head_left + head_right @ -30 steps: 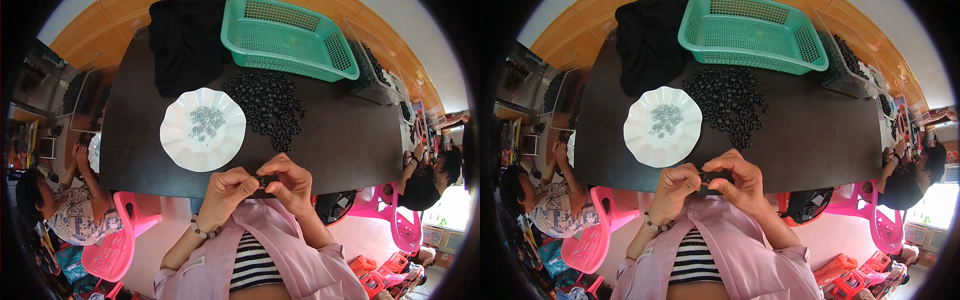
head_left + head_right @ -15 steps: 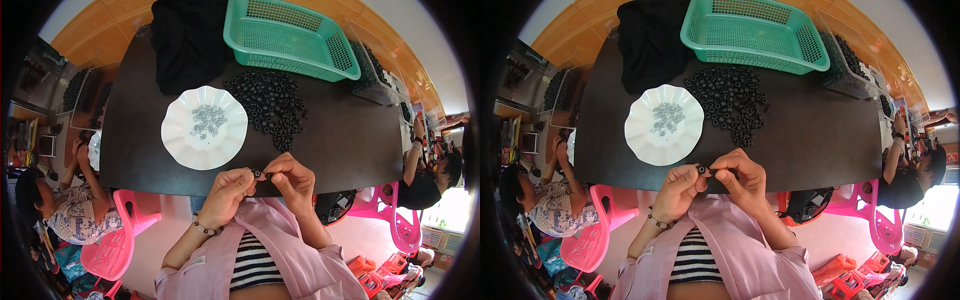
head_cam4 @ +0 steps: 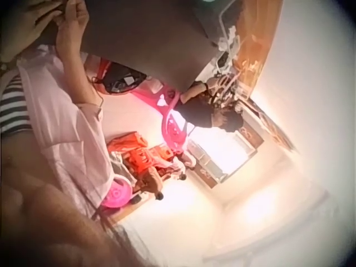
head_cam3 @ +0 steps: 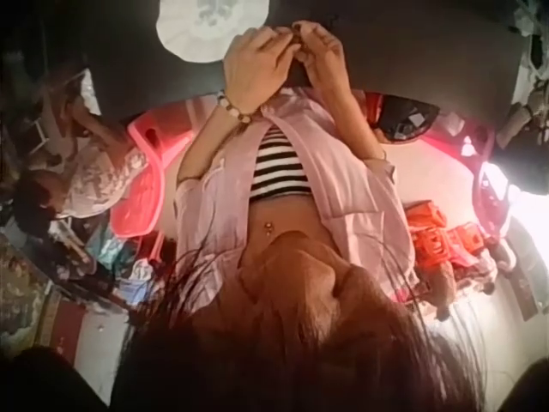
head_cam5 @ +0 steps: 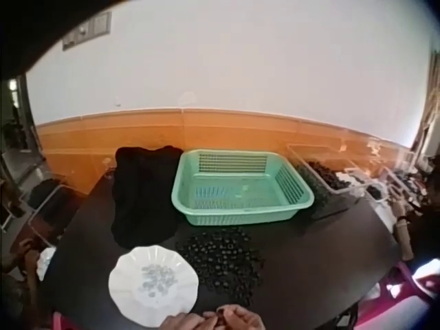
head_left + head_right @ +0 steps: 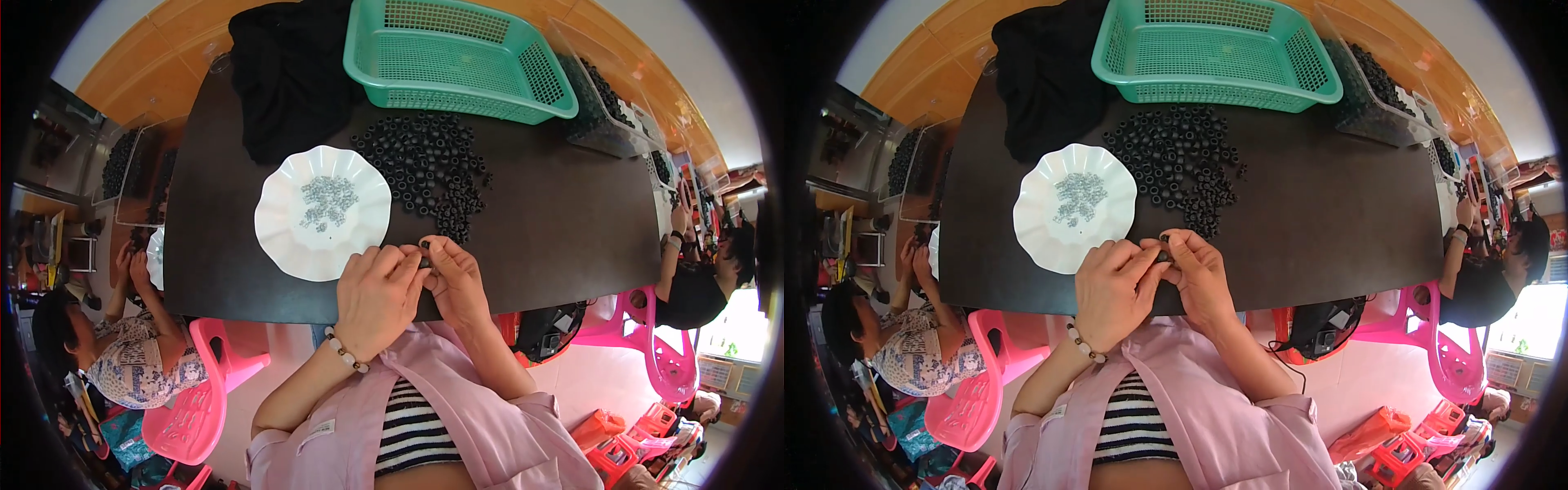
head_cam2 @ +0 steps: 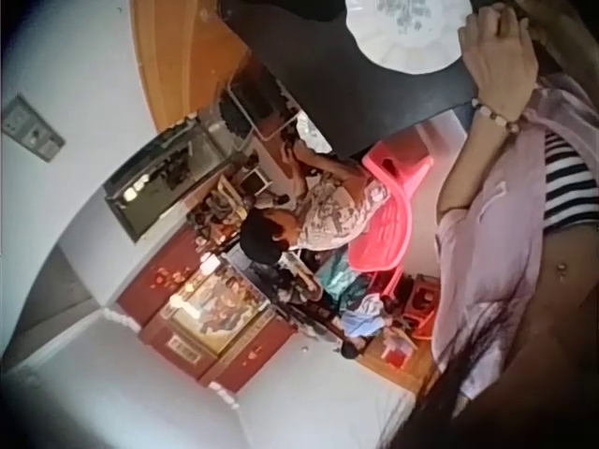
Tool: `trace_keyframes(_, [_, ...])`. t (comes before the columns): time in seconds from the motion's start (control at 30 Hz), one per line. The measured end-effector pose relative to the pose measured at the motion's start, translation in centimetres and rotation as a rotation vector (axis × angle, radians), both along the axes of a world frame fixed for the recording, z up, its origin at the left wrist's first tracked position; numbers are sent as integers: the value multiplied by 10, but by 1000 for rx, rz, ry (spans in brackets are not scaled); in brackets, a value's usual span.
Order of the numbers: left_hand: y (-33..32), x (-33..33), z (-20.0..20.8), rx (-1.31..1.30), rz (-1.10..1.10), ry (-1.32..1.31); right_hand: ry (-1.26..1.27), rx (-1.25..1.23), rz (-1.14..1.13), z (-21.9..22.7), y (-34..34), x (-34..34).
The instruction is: Assembling small black plastic components by inserting small metal rings into them.
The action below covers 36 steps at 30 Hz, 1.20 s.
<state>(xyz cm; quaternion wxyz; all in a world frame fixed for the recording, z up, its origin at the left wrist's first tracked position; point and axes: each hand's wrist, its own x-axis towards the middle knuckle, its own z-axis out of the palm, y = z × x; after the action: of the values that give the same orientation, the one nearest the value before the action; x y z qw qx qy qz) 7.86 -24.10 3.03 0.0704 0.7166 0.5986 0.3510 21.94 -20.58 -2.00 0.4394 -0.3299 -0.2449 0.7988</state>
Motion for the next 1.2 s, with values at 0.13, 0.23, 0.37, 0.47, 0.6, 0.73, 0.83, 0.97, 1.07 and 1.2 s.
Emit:
trace_keyframes(0.13, [2, -4, -3, -34, -18, -78, -5, -4, -1, 1, 3, 4])
trace_keyframes(0.23, [-1, -2, -3, -297, 61, -548, 146, -61, -19, 0, 5, 6])
trace_keyframes(0.37, [-2, -5, -9, -630, 45, -1191, 252, -46, -43, 7, 5, 9])
trace_keyframes(0.47, [-3, -6, -14, -785, 62, -1772, 289, -6, -61, 18, 6, 10])
trace_keyframes(0.6, [-4, -1, -14, -765, 69, -1597, 327, 69, -85, 28, 7, 9])
trace_keyframes(0.73, [-3, 0, -23, -760, 32, -1718, 359, 116, -98, 28, 7, 9])
trace_keyframes(0.83, [-4, 0, -32, -799, 0, -1875, 352, 128, -97, 28, 6, 6])
trace_keyframes(0.97, [-3, 9, -21, -795, 12, -1652, 310, 135, -107, 29, 6, 2])
trace_keyframes(1.07, [1, 19, -12, -645, 135, -1317, 263, 160, -117, 29, 4, -1])
trace_keyframes(1.2, [-3, 22, -32, -459, 159, -1018, 191, 183, -125, 34, 1, -8])
